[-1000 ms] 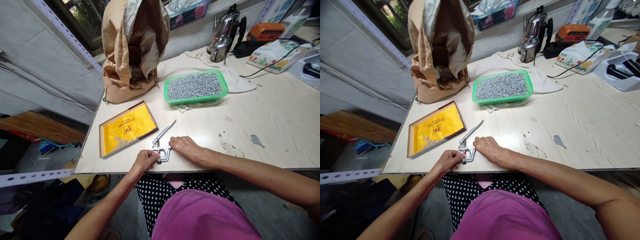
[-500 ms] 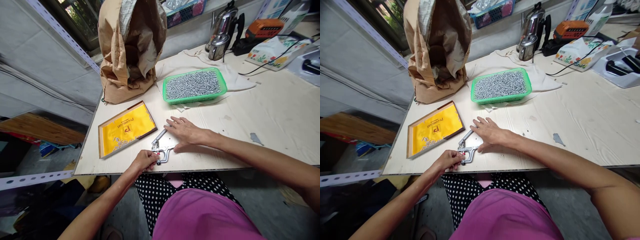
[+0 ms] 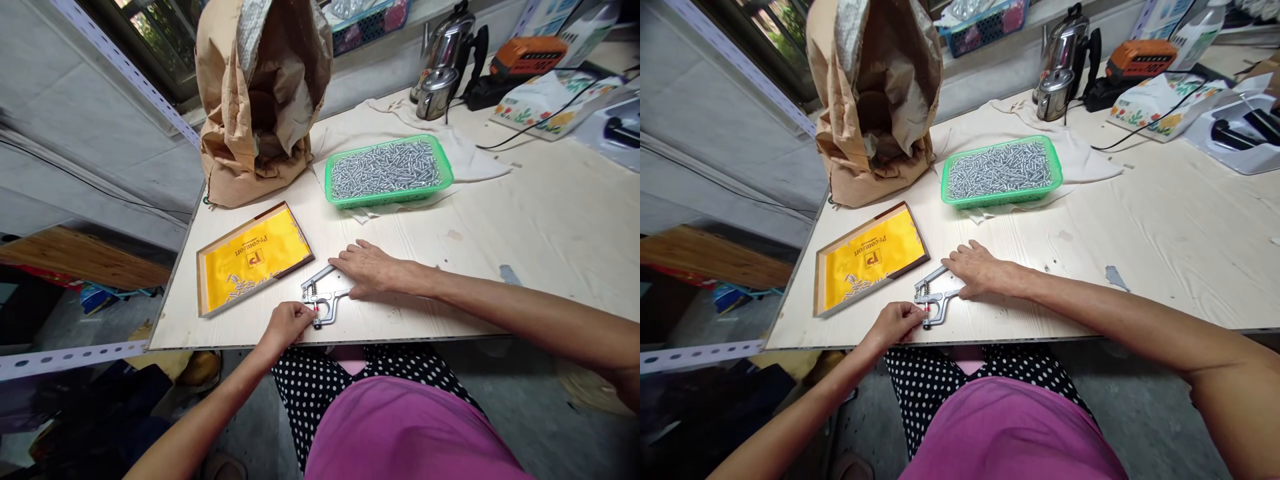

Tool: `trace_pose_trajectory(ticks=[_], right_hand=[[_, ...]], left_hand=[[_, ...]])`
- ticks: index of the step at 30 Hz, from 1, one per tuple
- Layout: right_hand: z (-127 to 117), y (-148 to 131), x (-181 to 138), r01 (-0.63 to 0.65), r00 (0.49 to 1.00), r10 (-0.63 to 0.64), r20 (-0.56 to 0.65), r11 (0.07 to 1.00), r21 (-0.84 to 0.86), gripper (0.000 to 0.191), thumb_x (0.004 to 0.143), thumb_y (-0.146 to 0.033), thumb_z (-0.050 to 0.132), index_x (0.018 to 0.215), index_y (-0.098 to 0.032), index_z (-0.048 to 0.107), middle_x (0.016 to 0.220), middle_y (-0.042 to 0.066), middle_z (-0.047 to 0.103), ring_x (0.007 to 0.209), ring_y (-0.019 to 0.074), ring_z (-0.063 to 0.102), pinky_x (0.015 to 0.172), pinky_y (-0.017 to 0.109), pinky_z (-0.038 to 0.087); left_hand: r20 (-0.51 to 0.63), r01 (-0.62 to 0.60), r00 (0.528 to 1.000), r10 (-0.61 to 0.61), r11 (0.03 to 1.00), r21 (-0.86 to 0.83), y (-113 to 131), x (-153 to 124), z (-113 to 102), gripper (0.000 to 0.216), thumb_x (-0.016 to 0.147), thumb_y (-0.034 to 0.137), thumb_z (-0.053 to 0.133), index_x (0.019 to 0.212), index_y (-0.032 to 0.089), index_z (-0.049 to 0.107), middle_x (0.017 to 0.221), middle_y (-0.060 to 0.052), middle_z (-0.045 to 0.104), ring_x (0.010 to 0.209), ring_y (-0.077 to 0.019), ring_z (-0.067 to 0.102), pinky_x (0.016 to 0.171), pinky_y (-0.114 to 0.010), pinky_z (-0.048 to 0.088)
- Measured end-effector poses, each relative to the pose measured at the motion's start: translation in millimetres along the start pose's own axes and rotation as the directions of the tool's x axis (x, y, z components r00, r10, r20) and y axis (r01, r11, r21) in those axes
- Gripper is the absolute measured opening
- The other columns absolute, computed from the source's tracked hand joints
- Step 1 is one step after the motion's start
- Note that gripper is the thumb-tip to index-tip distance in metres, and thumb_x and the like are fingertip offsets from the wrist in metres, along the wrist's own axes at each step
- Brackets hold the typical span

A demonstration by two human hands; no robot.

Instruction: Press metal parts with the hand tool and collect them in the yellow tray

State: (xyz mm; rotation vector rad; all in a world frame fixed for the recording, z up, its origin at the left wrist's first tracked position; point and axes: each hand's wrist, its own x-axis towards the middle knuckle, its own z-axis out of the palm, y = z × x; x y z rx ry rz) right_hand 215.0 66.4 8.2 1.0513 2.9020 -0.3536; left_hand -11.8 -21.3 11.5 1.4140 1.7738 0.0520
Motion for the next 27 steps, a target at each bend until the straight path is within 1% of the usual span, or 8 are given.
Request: trace_pose_trajectory(ticks=[2,4,7,9,12,14,23,27], right_hand=[[1.0,-3.0,-4.5,0.018,0.999,-0.017,-0.037,1.0,0.018,0.056,0.074,-0.032,0.073,0.123,-0.014,0.053,0.105,0.011,0.065,0.096,0.0266,0.054,0.089,0.042,0.036],[4.3,-6.6,-8.3,0.025,0.997,-0.022,-0.075,0.999,0.036,0.055,0.076,-0.026,0.071,0.126,-0.015,0.05,0.107,0.011,0.065,0.095,0.0255,0.055,0.086,0.039,0.038],[11.5,-11.4,-12.7,-0.002,0.995,0.011,-0.102,0.996,0.091,0.061,0.076,-0.025,0.07,0.131,-0.013,0.045,0.108,0.013,0.064,0.096,0.0262,0.055,0.082,0.037,0.041],[15.9,-12.4,-15.4,-0.023,0.995,0.036,-0.096,0.99,0.141,0.073,0.075,-0.029,0.072,0.137,-0.01,0.04,0.112,0.015,0.063,0.099,0.0275,0.055,0.082,0.037,0.042],[19.0,-10.0,-19.7,-0.069,0.995,0.08,-0.065,0.986,0.148,0.089,0.064,-0.036,0.08,0.137,-0.007,0.04,0.12,0.019,0.058,0.104,0.0308,0.052,0.082,0.039,0.044],[18.0,-7.9,-22.5,-0.106,0.993,0.11,-0.034,0.987,0.12,0.082,0.06,-0.04,0.083,0.128,-0.008,0.05,0.118,0.018,0.057,0.103,0.0318,0.051,0.08,0.039,0.044],[9.5,-10.3,-30.7,-0.226,0.971,0.233,-0.056,0.967,0.12,0.046,0.075,-0.044,0.075,0.104,-0.011,0.063,0.101,0.014,0.06,0.093,0.0269,0.052,0.076,0.037,0.041],[19.8,-10.9,-33.4,-0.181,0.971,0.194,-0.143,0.978,0.103,0.023,0.085,-0.034,0.067,0.094,-0.012,0.064,0.093,0.011,0.061,0.086,0.0228,0.051,0.072,0.033,0.038]], left_hand=[[-0.204,-0.179,0.953,0.224,0.96,0.217,3.5,-6.6,4.2,0.024,0.088,0.036,0.057,0.08,0.015,0.067,0.073,-0.004,0.064,0.068,-0.0168,0.06,0.062,-0.027,0.046],[-0.285,-0.328,0.844,0.455,0.857,0.397,10.3,-7.7,10.0,0.02,0.088,0.033,0.059,0.096,0.017,0.066,0.095,-0.007,0.065,0.091,-0.0224,0.061,0.078,-0.033,0.05],[-0.189,-0.499,0.712,0.676,0.677,0.542,24.5,6.1,16.3,0.046,0.083,0.033,0.068,0.123,0.018,0.054,0.126,-0.012,0.057,0.118,-0.0296,0.051,0.096,-0.045,0.046],[-0.066,-0.581,0.676,0.734,0.585,0.565,33.6,20.9,16.0,0.06,0.081,0.035,0.07,0.132,0.016,0.045,0.135,-0.015,0.05,0.125,-0.0314,0.045,0.103,-0.048,0.042],[0.118,-0.656,0.676,0.728,0.52,0.547,43.7,37.9,10.8,0.065,0.082,0.038,0.07,0.135,0.014,0.04,0.134,-0.016,0.051,0.121,-0.0303,0.048,0.103,-0.046,0.042],[0.171,-0.657,0.691,0.703,0.51,0.555,49.3,42.2,8.0,0.068,0.081,0.038,0.071,0.136,0.012,0.039,0.131,-0.016,0.052,0.117,-0.0299,0.049,0.101,-0.044,0.043],[0.181,-0.644,0.712,0.678,0.529,0.553,69.6,50.6,11.9,0.046,0.082,0.037,0.07,0.118,0.014,0.055,0.11,-0.011,0.059,0.104,-0.0271,0.05,0.089,-0.04,0.046],[0.184,-0.677,0.689,0.701,0.533,0.508,67.2,55.5,12.7,0.031,0.089,0.04,0.06,0.106,0.014,0.061,0.098,-0.009,0.06,0.095,-0.0243,0.051,0.08,-0.036,0.045]])
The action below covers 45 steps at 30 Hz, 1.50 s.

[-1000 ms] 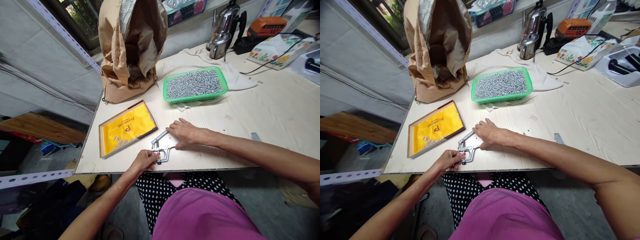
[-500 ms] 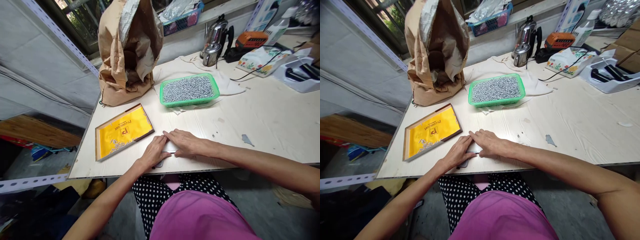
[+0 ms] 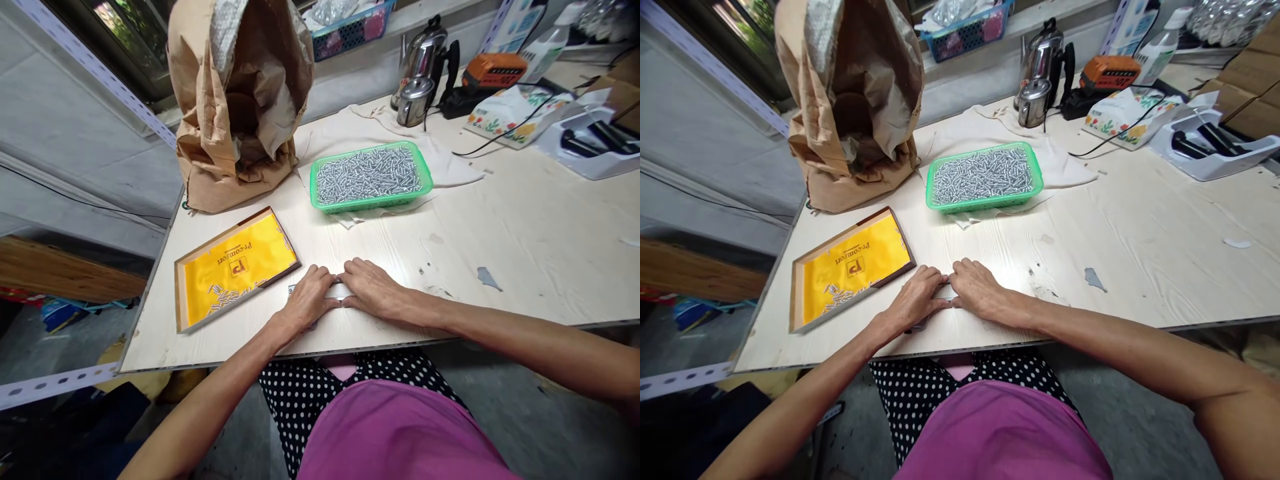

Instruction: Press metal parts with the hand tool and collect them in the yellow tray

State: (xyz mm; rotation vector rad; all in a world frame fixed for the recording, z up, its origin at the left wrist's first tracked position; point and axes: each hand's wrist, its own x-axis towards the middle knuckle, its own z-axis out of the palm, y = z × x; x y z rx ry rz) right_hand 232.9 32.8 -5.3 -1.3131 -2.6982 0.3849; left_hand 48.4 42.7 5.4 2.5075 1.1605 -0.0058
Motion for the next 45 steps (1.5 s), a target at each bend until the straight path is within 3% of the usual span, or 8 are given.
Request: trace_pose_trajectory(ticks=[8,15,23,29,33,36,41,45], right_hand=[[17.0,-2.1,2.3,0.071,0.997,-0.071,-0.021,0.997,0.008,0.02,0.095,-0.025,0.052,0.083,-0.014,0.063,0.081,0.007,0.062,0.077,0.0191,0.052,0.072,0.032,0.037],[-1.0,7.5,-9.8,0.065,0.996,-0.064,-0.058,0.998,0.013,0.049,0.08,-0.054,0.068,0.104,-0.012,0.063,0.1,0.013,0.06,0.091,0.0253,0.051,0.074,0.034,0.038],[7.7,18.3,8.9,-0.001,0.997,-0.005,-0.078,0.997,-0.075,0.011,0.092,-0.022,0.056,0.088,-0.016,0.064,0.093,0.009,0.063,0.089,0.0219,0.052,0.072,0.031,0.033],[3.0,35.2,21.1,0.011,0.999,-0.017,-0.052,0.993,-0.119,0.01,0.091,-0.019,0.055,0.087,-0.015,0.063,0.091,0.008,0.064,0.086,0.0215,0.053,0.07,0.031,0.032],[-7.6,18.2,22.5,-0.012,1.0,0.013,0.004,0.98,-0.199,0.009,0.09,-0.018,0.056,0.09,-0.015,0.065,0.093,0.01,0.064,0.086,0.0227,0.053,0.069,0.033,0.031],[-10.9,-15.6,32.6,0.151,0.988,-0.151,0.012,0.979,-0.137,0.01,0.09,-0.021,0.058,0.097,-0.019,0.066,0.099,0.008,0.063,0.09,0.0223,0.051,0.072,0.033,0.031],[3.8,-63.7,59.7,0.506,0.862,-0.5,0.09,0.86,-0.072,0.012,0.092,-0.019,0.056,0.087,-0.019,0.067,0.094,0.006,0.063,0.094,0.0214,0.048,0.072,0.033,0.032],[17.7,-72.2,73.4,0.553,0.833,-0.546,0.085,0.825,-0.118,0.015,0.09,-0.016,0.055,0.08,-0.016,0.066,0.091,0.007,0.061,0.093,0.0216,0.048,0.073,0.035,0.033]], left_hand=[[-0.008,-0.079,0.997,0.079,0.996,0.046,-6.1,1.9,3.2,0.038,0.097,0.042,0.043,0.077,0.014,0.061,0.08,-0.006,0.06,0.083,-0.0202,0.053,0.072,-0.031,0.045],[-0.247,-0.056,0.966,0.081,0.992,0.109,13.5,-33.5,23.2,0.031,0.093,0.033,0.055,0.117,0.014,0.058,0.124,-0.014,0.06,0.119,-0.0265,0.053,0.097,-0.044,0.049],[-0.385,-0.068,0.917,0.104,0.992,0.107,42.4,-57.4,75.7,0.026,0.095,0.026,0.051,0.118,0.018,0.06,0.128,-0.011,0.063,0.129,-0.0284,0.051,0.106,-0.054,0.042],[-0.368,-0.102,0.924,0.106,0.994,0.029,46.0,-55.7,80.6,0.021,0.095,0.019,0.049,0.11,0.016,0.063,0.124,-0.011,0.065,0.129,-0.027,0.051,0.108,-0.055,0.04],[-0.358,-0.104,0.929,0.093,0.995,-0.011,55.1,-50.9,82.2,0.022,0.096,0.019,0.047,0.11,0.017,0.063,0.125,-0.012,0.065,0.129,-0.0262,0.051,0.107,-0.054,0.041],[-0.38,-0.106,0.921,0.082,0.993,-0.043,61.3,-46.2,83.2,0.024,0.098,0.019,0.043,0.109,0.017,0.064,0.117,-0.011,0.067,0.121,-0.0245,0.057,0.105,-0.048,0.045],[-0.404,-0.178,0.904,0.14,0.982,-0.058,78.9,-68.0,67.0,0.023,0.097,0.019,0.043,0.099,0.016,0.065,0.091,-0.007,0.071,0.088,-0.0192,0.066,0.081,-0.033,0.056],[-0.572,-0.276,0.782,0.249,0.96,0.041,71.6,-105.8,32.5,0.019,0.094,0.019,0.05,0.106,0.015,0.064,0.094,-0.008,0.071,0.096,-0.0179,0.064,0.088,-0.03,0.053]])
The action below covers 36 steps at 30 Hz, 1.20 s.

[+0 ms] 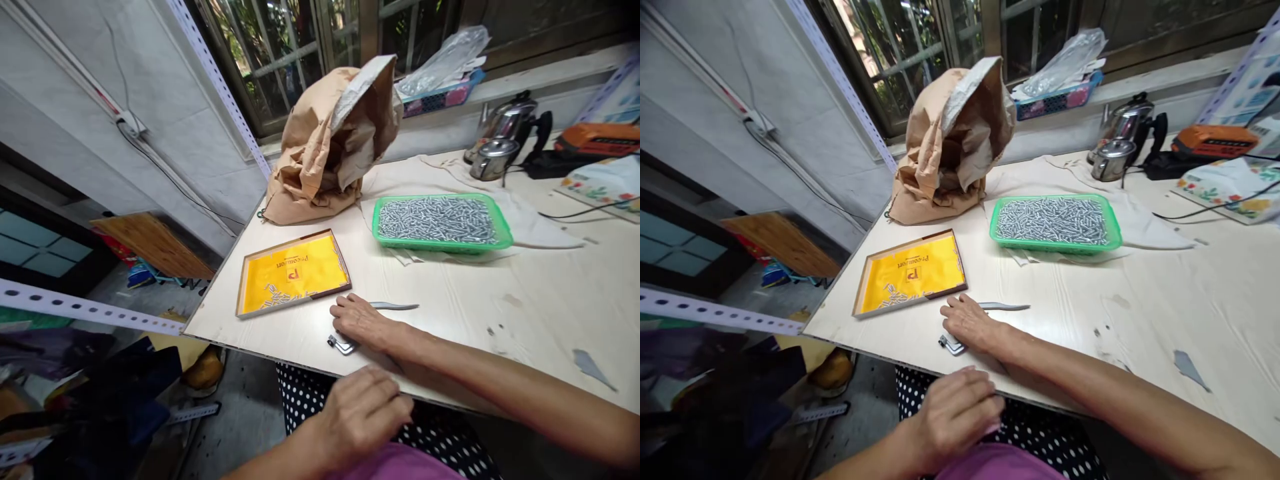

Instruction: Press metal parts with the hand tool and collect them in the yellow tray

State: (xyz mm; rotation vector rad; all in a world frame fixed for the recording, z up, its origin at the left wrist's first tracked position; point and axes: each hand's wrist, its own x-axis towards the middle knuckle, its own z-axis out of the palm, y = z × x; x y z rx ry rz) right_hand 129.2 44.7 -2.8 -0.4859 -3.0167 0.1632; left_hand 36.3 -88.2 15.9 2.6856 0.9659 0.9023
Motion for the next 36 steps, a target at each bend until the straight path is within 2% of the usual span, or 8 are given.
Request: trace_pose_trajectory(ticks=[3,7,13,21,26,31,33,36], right_hand=[[2.3,-1.1,2.9,-0.003,1.0,0.003,-0.011,1.0,-0.012,0.014,0.09,-0.017,0.055,0.082,-0.016,0.067,0.094,0.008,0.061,0.094,0.0225,0.048,0.073,0.036,0.033],[-4.4,-7.6,4.9,-0.005,1.0,0.005,0.01,1.0,-0.031,0.017,0.092,-0.016,0.052,0.085,-0.017,0.067,0.094,0.008,0.062,0.095,0.0228,0.049,0.072,0.036,0.033],[-1.9,-10.5,14.0,0.026,0.999,-0.026,0.033,1.0,-0.003,0.016,0.091,-0.013,0.052,0.085,-0.017,0.066,0.09,0.008,0.064,0.093,0.0227,0.051,0.072,0.035,0.033],[-6.5,4.2,6.5,-0.101,0.966,0.177,-0.189,0.929,0.356,0.011,0.092,-0.019,0.049,0.09,-0.015,0.06,0.088,0.006,0.064,0.081,0.0168,0.054,0.073,0.029,0.04],[-76.6,67.4,-26.5,-0.29,0.705,0.485,-0.518,0.863,0.413,0.012,0.092,-0.016,0.046,0.089,-0.017,0.058,0.082,0.004,0.062,0.073,0.0148,0.055,0.07,0.029,0.043],[-121.9,133.0,-73.1,-0.681,0.505,0.608,-0.613,0.717,0.15,0.011,0.09,-0.02,0.054,0.092,-0.015,0.063,0.094,0.012,0.061,0.084,0.0224,0.055,0.069,0.034,0.041],[-114.9,125.0,-84.8,-0.734,0.532,0.653,-0.538,0.673,0.091,0.014,0.091,-0.024,0.053,0.088,-0.016,0.064,0.097,0.014,0.06,0.084,0.0234,0.055,0.067,0.034,0.04],[-80.8,71.4,-90.0,-0.613,0.742,0.625,-0.242,0.779,0.133,0.021,0.093,-0.025,0.05,0.078,-0.017,0.062,0.086,0.009,0.061,0.075,0.0194,0.056,0.064,0.031,0.04]], left_hand=[[-0.115,0.222,0.972,-0.204,0.959,0.176,-41.5,-8.8,-47.5,0.021,0.094,0.015,0.048,0.107,0.017,0.065,0.097,-0.008,0.07,0.093,-0.018,0.063,0.082,-0.031,0.054],[-0.165,0.625,0.757,-0.632,0.627,0.465,-132.1,-24.4,-101.4,0.025,0.095,0.025,0.047,0.105,0.015,0.068,0.101,-0.012,0.067,0.098,-0.0245,0.059,0.086,-0.039,0.05],[-0.114,0.741,0.428,-0.896,0.276,0.612,-209.2,-45.3,-128.4,0.03,0.093,0.024,0.044,0.103,0.015,0.071,0.104,-0.012,0.065,0.104,-0.0245,0.056,0.088,-0.032,0.044],[-0.011,0.725,0.442,-0.897,0.35,0.593,-220.3,-52.7,-116.2,0.029,0.09,0.022,0.044,0.09,0.016,0.072,0.096,-0.01,0.067,0.098,-0.0232,0.059,0.085,-0.029,0.044],[-0.042,0.739,0.452,-0.891,0.348,0.576,-225.5,-49.2,-120.7,0.025,0.087,0.019,0.045,0.088,0.013,0.07,0.097,-0.013,0.068,0.096,-0.0239,0.061,0.084,-0.03,0.045],[-0.077,0.833,0.482,-0.873,0.429,0.349,-185.7,-31.9,-112.7,0.025,0.085,0.026,0.049,0.096,0.015,0.069,0.099,-0.009,0.071,0.09,-0.0212,0.064,0.083,-0.03,0.048],[0.006,0.878,0.47,-0.883,0.468,0.102,-155.4,-22.3,-99.7,0.027,0.083,0.032,0.054,0.098,0.016,0.07,0.089,-0.006,0.072,0.078,-0.019,0.065,0.074,-0.029,0.051],[0.219,0.892,0.441,-0.87,0.398,-0.214,-114.2,-9.1,-73.6,0.029,0.077,0.036,0.059,0.094,0.015,0.069,0.076,-0.003,0.069,0.062,-0.015,0.061,0.058,-0.025,0.05]])
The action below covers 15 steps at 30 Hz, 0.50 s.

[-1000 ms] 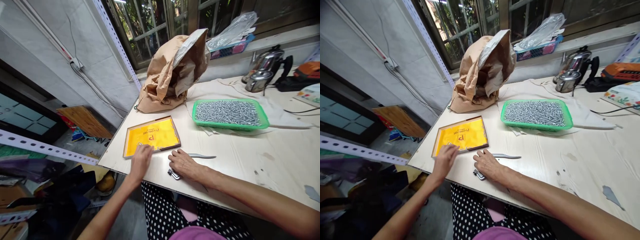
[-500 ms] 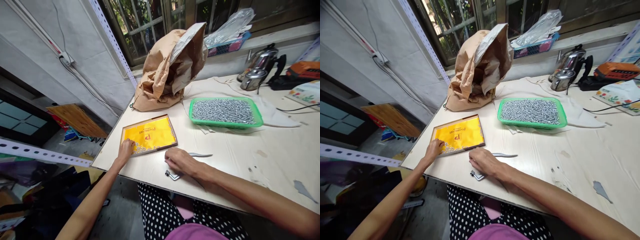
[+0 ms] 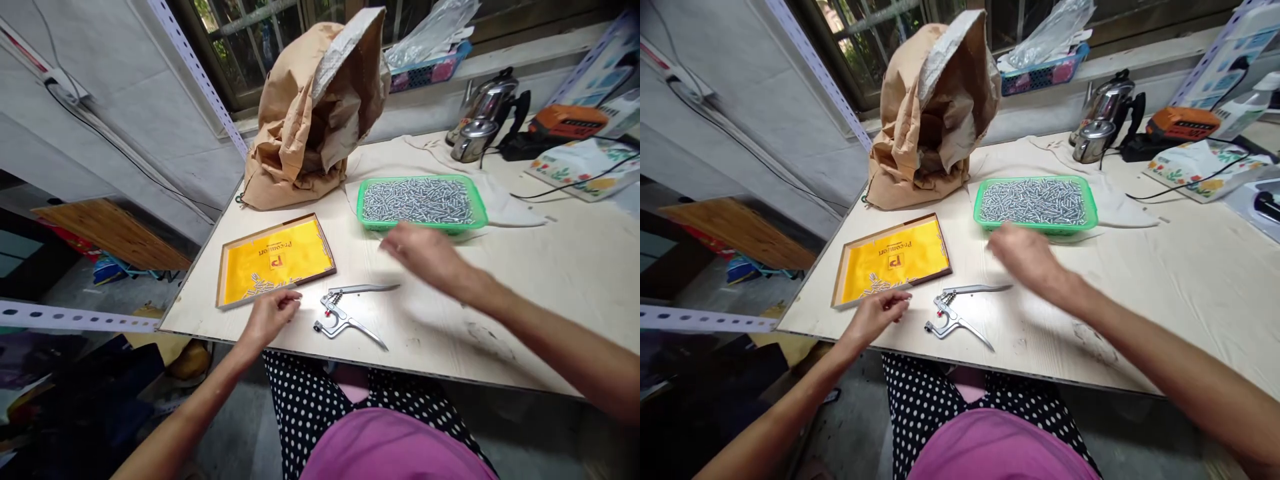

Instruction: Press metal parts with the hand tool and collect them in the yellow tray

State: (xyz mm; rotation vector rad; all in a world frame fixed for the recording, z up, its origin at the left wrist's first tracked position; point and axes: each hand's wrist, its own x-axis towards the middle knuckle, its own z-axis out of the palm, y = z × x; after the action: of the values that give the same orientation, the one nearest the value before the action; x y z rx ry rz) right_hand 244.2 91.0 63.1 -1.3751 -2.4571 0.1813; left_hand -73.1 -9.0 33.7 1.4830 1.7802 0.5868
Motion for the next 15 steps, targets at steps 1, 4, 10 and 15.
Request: trace_pose_trajectory(ticks=[1,4,10,15], right_hand=[[13.4,-16.3,-17.7,0.058,0.99,-0.066,0.127,0.996,0.069,0.019,0.092,-0.026,0.052,0.078,-0.018,0.061,0.084,0.007,0.062,0.072,0.0179,0.056,0.062,0.03,0.04],[52.2,-58.8,-62.8,0.132,0.921,-0.183,0.345,0.977,0.166,0.015,0.09,-0.032,0.058,0.088,-0.017,0.06,0.093,0.008,0.063,0.071,0.0168,0.058,0.058,0.028,0.038],[82.6,-71.8,-83.7,0.085,0.918,-0.115,0.379,0.992,0.096,0.01,0.093,-0.018,0.049,0.099,-0.018,0.057,0.096,0.006,0.063,0.076,0.0175,0.059,0.055,0.028,0.03],[80.8,-63.0,-79.1,0.112,0.915,-0.151,0.373,0.986,0.125,0.014,0.094,-0.017,0.046,0.101,-0.018,0.057,0.097,0.006,0.062,0.071,0.0155,0.056,0.053,0.028,0.027]], left_hand=[[0.057,0.027,0.998,-0.023,0.996,-0.081,4.9,-4.6,11.4,0.028,0.075,0.035,0.061,0.091,0.015,0.069,0.074,-0.003,0.068,0.058,-0.0136,0.059,0.055,-0.024,0.049],[0.162,0.136,0.982,-0.098,0.961,-0.242,12.1,-6.9,35.6,0.026,0.07,0.036,0.065,0.083,0.014,0.065,0.065,-0.001,0.064,0.052,-0.0107,0.054,0.052,-0.023,0.045],[0.196,0.227,0.961,-0.193,0.959,-0.168,13.7,2.0,47.9,0.029,0.065,0.039,0.068,0.076,0.012,0.067,0.065,-0.002,0.064,0.055,-0.0106,0.052,0.052,-0.022,0.039],[0.236,0.287,0.938,-0.255,0.951,-0.116,16.4,-1.7,50.9,0.033,0.062,0.044,0.07,0.072,0.012,0.068,0.059,0.0,0.06,0.053,-0.0101,0.047,0.05,-0.022,0.033]])
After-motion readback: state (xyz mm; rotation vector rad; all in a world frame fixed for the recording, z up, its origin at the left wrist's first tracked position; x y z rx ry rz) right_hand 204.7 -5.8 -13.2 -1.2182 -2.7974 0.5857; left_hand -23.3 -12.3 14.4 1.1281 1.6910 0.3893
